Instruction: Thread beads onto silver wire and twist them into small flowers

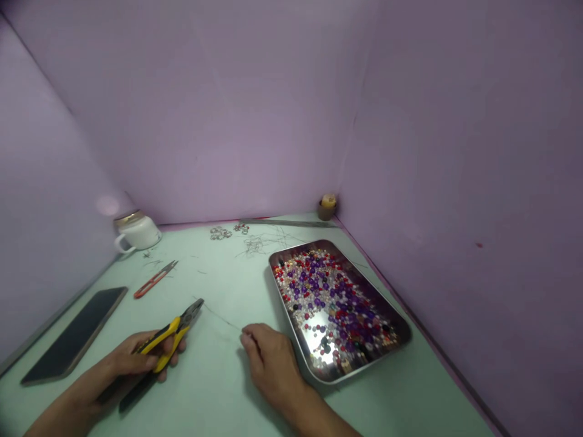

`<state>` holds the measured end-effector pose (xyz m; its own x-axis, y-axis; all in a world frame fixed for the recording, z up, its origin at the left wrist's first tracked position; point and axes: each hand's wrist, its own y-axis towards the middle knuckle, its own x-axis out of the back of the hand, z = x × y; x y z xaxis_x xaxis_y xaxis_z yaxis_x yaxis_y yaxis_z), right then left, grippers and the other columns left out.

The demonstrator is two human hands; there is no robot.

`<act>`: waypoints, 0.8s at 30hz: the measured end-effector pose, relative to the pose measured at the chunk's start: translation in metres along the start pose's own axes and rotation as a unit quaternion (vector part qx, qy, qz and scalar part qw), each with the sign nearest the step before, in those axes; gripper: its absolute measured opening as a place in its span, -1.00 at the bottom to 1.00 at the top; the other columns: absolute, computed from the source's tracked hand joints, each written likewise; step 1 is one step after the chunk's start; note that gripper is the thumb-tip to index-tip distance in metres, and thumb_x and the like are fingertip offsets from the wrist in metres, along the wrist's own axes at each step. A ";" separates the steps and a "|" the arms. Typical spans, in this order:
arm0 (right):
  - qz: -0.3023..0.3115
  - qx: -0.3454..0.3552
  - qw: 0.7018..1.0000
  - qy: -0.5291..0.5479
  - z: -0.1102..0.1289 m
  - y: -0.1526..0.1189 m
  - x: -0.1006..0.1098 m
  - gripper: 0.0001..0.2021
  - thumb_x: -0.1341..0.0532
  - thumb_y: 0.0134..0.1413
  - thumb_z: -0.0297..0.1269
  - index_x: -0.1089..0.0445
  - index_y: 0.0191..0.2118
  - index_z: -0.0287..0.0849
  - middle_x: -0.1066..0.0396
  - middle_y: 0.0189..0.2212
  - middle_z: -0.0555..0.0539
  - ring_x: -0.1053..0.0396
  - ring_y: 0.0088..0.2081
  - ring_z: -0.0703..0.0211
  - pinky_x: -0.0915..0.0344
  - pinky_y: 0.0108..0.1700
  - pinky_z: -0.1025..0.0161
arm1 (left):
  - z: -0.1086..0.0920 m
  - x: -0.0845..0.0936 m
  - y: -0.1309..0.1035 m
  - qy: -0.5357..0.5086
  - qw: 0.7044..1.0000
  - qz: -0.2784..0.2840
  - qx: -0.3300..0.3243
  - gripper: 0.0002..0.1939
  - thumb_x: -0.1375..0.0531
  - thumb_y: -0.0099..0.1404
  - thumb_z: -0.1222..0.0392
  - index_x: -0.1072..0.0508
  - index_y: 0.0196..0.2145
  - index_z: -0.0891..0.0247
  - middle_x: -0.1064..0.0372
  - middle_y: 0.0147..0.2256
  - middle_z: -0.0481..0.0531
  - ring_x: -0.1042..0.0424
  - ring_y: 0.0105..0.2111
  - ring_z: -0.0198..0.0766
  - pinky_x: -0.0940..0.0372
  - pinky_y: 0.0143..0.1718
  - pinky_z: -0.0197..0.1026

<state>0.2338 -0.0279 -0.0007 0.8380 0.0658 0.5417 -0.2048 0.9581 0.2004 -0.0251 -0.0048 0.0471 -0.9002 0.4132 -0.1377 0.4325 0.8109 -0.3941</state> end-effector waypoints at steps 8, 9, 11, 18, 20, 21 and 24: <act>-0.017 -0.004 0.999 -0.029 0.003 -0.001 0.001 -0.80 0.03 0.10 -0.28 -0.30 -0.32 -0.20 -0.34 -0.49 -0.01 -0.24 -0.45 0.28 -0.10 -0.40 0.37 | 0.001 -0.001 -0.004 0.002 1.000 0.011 -0.006 -0.81 -0.16 -0.02 0.31 -0.38 -0.36 0.34 -0.27 -0.21 0.19 -0.27 -0.23 -0.08 -0.25 -0.34 -0.15; -0.019 -0.002 0.999 -0.034 0.003 -0.002 0.001 -0.80 0.03 0.09 -0.29 -0.30 -0.32 -0.20 -0.34 -0.50 0.00 -0.24 -0.46 0.29 -0.09 -0.41 0.37 | 0.003 0.000 -0.004 -0.001 1.000 0.011 -0.009 -0.82 -0.15 -0.01 0.32 -0.38 -0.36 0.34 -0.28 -0.21 0.18 -0.28 -0.22 -0.08 -0.26 -0.34 -0.16; -0.019 0.002 0.999 -0.041 0.003 -0.003 0.001 -0.81 0.03 0.09 -0.29 -0.30 -0.32 -0.20 -0.34 -0.51 0.00 -0.24 -0.46 0.29 -0.09 -0.41 0.37 | 0.005 0.002 -0.003 -0.006 1.000 0.013 -0.013 -0.83 -0.15 0.00 0.34 -0.37 -0.36 0.34 -0.28 -0.22 0.18 -0.28 -0.22 -0.09 -0.26 -0.34 -0.16; -0.011 0.015 0.999 -0.050 0.004 -0.004 0.001 -0.82 0.00 0.08 -0.29 -0.30 -0.30 -0.20 -0.36 -0.48 0.00 -0.25 -0.45 0.30 -0.09 -0.39 0.38 | 0.004 -0.001 -0.003 -0.014 1.000 0.005 -0.012 -0.86 -0.16 -0.01 0.33 -0.36 -0.39 0.34 -0.28 -0.22 0.17 -0.29 -0.23 -0.10 -0.27 -0.37 -0.19; -0.013 0.020 0.999 -0.043 0.005 -0.004 0.001 -0.82 0.00 0.08 -0.29 -0.30 -0.31 -0.20 -0.35 -0.49 0.00 -0.24 -0.46 0.31 -0.09 -0.40 0.38 | 0.003 -0.002 -0.003 -0.014 1.000 -0.004 -0.012 -0.85 -0.17 -0.03 0.33 -0.37 -0.41 0.34 -0.28 -0.22 0.17 -0.30 -0.25 -0.12 -0.27 -0.39 -0.20; -0.013 0.025 0.999 -0.037 0.006 -0.004 0.002 -0.82 0.01 0.08 -0.28 -0.30 -0.32 -0.21 -0.34 -0.50 0.01 -0.23 -0.47 0.31 -0.09 -0.40 0.38 | 0.003 -0.003 -0.004 -0.013 1.000 -0.003 -0.014 -0.86 -0.18 -0.03 0.33 -0.37 -0.42 0.34 -0.28 -0.22 0.16 -0.30 -0.27 -0.14 -0.27 -0.39 -0.20; -0.006 0.037 0.999 -0.015 0.007 -0.004 0.003 -0.78 0.03 0.10 -0.27 -0.30 -0.37 -0.22 -0.30 -0.55 0.02 -0.21 -0.49 0.32 -0.10 -0.41 0.38 | 0.003 -0.004 -0.004 -0.021 1.000 -0.001 -0.013 -0.87 -0.18 -0.04 0.32 -0.37 -0.43 0.33 -0.29 -0.25 0.14 -0.29 -0.30 -0.18 -0.26 -0.39 -0.20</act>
<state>0.2334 -0.0330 0.0054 0.8253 0.0453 0.5629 -0.2327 0.9355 0.2658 -0.0229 -0.0106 0.0465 -0.9026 0.3933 -0.1750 0.4305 0.8226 -0.3715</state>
